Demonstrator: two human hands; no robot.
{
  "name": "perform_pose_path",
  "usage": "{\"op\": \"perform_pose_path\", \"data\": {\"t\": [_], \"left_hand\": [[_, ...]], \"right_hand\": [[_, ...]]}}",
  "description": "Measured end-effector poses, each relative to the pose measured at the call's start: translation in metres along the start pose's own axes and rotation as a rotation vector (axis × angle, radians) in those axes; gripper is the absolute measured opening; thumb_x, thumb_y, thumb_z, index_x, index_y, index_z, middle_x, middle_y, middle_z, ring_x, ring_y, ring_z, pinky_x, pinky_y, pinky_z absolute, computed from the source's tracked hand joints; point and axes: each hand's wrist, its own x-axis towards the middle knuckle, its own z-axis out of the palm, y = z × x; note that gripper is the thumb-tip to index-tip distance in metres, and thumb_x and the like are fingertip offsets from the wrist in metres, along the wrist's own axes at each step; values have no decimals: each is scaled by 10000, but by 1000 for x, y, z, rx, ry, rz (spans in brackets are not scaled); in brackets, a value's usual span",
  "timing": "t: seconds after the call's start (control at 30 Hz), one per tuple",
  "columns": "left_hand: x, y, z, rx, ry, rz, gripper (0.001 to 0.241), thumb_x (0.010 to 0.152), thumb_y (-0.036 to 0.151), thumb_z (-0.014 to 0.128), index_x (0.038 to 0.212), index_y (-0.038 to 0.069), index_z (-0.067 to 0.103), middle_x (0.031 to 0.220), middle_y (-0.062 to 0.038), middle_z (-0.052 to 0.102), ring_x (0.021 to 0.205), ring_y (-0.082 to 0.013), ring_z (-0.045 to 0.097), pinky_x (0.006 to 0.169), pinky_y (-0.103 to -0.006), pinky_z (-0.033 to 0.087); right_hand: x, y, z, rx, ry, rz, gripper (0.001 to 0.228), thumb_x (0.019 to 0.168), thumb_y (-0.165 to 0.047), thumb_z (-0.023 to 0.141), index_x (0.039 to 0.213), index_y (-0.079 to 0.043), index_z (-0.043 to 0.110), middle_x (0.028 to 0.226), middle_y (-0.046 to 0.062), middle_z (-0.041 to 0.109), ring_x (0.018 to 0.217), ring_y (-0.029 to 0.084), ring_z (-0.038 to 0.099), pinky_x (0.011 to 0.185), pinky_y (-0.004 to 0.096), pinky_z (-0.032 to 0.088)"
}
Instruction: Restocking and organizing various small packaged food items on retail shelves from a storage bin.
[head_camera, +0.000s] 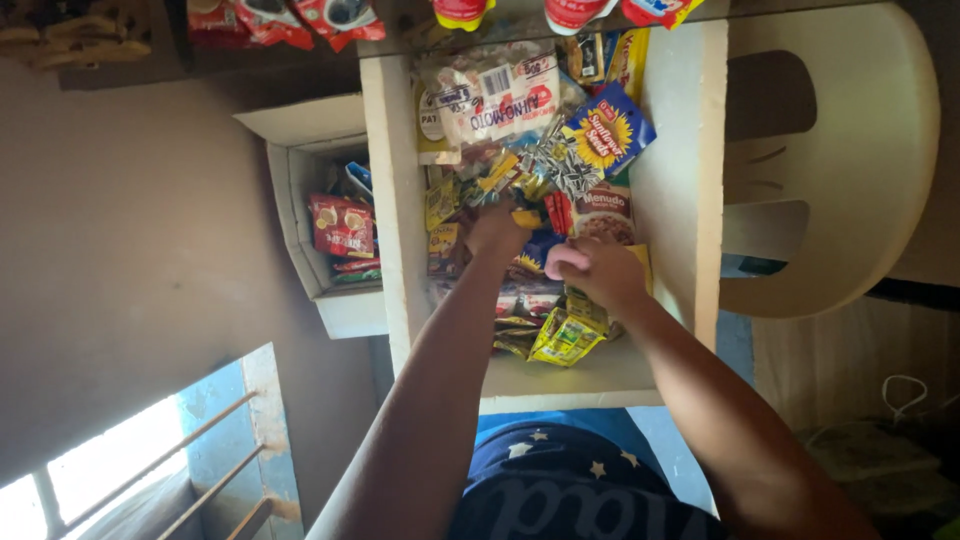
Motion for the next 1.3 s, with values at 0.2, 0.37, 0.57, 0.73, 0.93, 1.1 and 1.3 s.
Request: {"op": "perform_pose_path", "data": {"t": [0.2,0.37,0.57,0.73,0.93,1.1,1.3], "left_hand": [[-66,29,-53,-20,388,97,540,586,279,884,1108,213,767,1137,-74,717,1124,-364,619,871,-565,475],[-85,44,-68,-416,598,468,451,715,289,881,1099,132,703,1055,-102,700,1027,-319,647,926,-458,526],[-108,107,-96,-1490,124,307,407,885,318,759,1173,132,540,1095,-48,656,1026,-203,611,879,-372,522],[-127,138,-165,-1772,-38,202,655,975,649,489,1206,50,620,1107,-108,685,1087,-248,639,946,-362,553],[-125,133,-203,-1993,-292,259,730,976,755,484,1234,82,604,1067,-109,665,947,-257,672,829,-405,568],[-177,150,-233,-1309,68,808,609,815,143,874,1284,74,491,1116,-97,662,998,-229,681,878,-397,581],[-222,176,-256,-464,437,741,683,750,153,884,1304,32,504,1126,-174,689,1077,-350,664,888,-426,542]], "right_hand": [[8,-13,-36,455,3,365,409,858,-340,752,1192,-111,699,1052,89,749,859,216,739,793,366,601],[23,-24,-62,942,161,270,390,880,-217,721,1224,-55,636,1049,110,725,860,207,730,731,350,619],[13,-113,-108,1065,301,-118,391,893,-90,733,1276,-25,681,1033,219,661,897,320,636,777,468,509],[-24,-167,-141,251,665,-652,483,756,-12,777,1220,-133,722,1256,168,658,1200,332,616,1064,498,454],[-41,-154,-173,116,534,-768,500,724,-43,810,1187,-226,768,1240,73,687,1108,277,668,1032,432,510],[-46,-171,-233,883,401,-204,347,880,-3,679,1156,-185,786,1308,75,720,822,304,645,677,439,467],[-84,-233,-276,59,651,-1029,366,803,0,759,1114,-193,769,1319,64,676,1111,312,654,1000,431,522]]}}
